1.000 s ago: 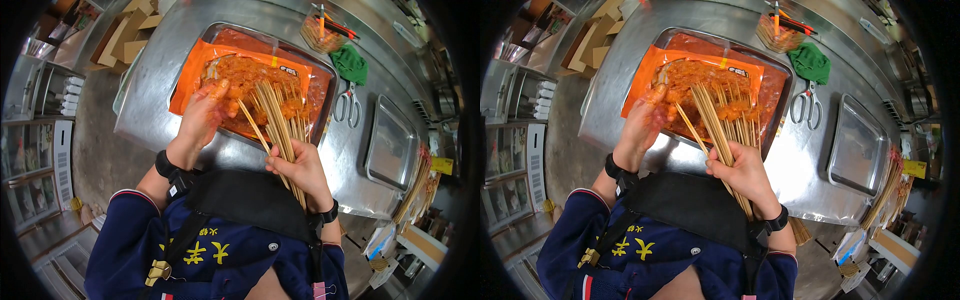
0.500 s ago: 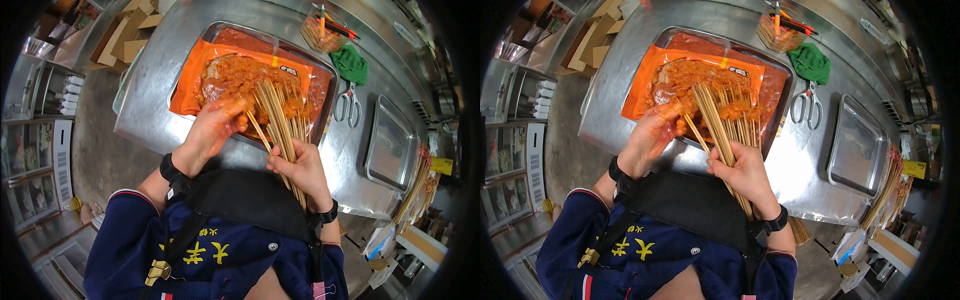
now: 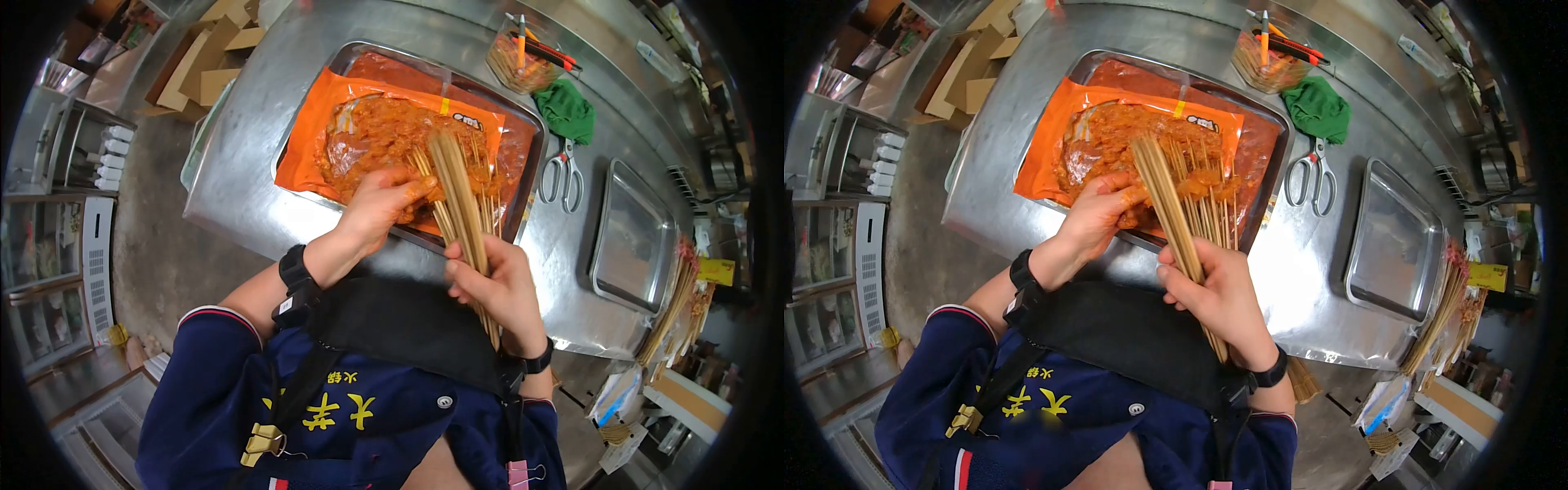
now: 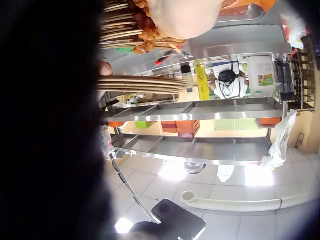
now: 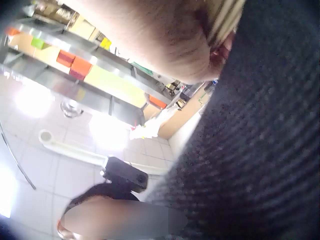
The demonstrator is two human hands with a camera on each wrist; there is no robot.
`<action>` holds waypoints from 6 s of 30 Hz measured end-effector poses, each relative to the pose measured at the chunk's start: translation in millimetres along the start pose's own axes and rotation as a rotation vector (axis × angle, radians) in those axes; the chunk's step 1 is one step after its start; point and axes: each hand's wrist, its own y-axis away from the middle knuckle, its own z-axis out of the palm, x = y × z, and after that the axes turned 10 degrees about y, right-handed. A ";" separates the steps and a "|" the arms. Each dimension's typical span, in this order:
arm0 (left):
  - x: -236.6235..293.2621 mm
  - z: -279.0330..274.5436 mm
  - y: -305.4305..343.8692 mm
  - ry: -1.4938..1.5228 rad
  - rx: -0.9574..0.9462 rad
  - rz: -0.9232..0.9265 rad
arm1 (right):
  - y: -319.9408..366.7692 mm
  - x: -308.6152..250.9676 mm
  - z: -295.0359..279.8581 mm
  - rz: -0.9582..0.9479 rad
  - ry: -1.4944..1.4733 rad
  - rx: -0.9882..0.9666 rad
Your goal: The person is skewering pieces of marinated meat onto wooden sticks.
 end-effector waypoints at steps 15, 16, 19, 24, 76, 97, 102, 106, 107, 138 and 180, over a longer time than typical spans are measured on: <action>20.8 -4.6 21.3 -0.024 -0.092 0.009 | -22.6 23.3 7.2 -0.220 0.227 0.004; 21.8 -5.3 20.9 -0.053 -0.109 0.014 | -22.1 23.9 8.7 -0.267 0.212 0.033; 24.5 -6.9 21.0 -0.094 -0.139 0.040 | -22.5 20.4 7.6 -0.242 0.254 0.009; 14.3 -6.5 18.0 -0.035 -0.148 0.086 | -18.5 18.7 6.6 -0.071 -0.064 0.020; 48.7 -55.3 20.9 -1.625 0.151 0.219 | -20.7 18.3 4.2 -0.046 -0.108 -0.015; 50.4 -53.9 5.8 -1.534 -0.119 0.061 | -21.7 18.6 2.9 -0.051 -0.108 -0.013; 51.5 -55.3 10.4 -1.440 -0.180 0.055 | -22.2 19.6 3.7 -0.054 -0.106 -0.025; 49.5 -56.9 5.1 -1.241 -0.124 -0.014 | -21.1 18.4 3.9 -0.064 -0.107 -0.018; 49.2 -58.4 3.3 -1.116 -0.092 -0.067 | -20.9 18.3 4.2 -0.068 -0.107 -0.017; 24.0 -19.6 10.9 0.047 0.083 0.017 | -21.3 19.5 8.7 -0.113 -0.028 0.016; 20.6 -7.0 21.5 -0.099 -0.106 -0.012 | -25.9 16.2 7.8 -0.050 0.065 -0.086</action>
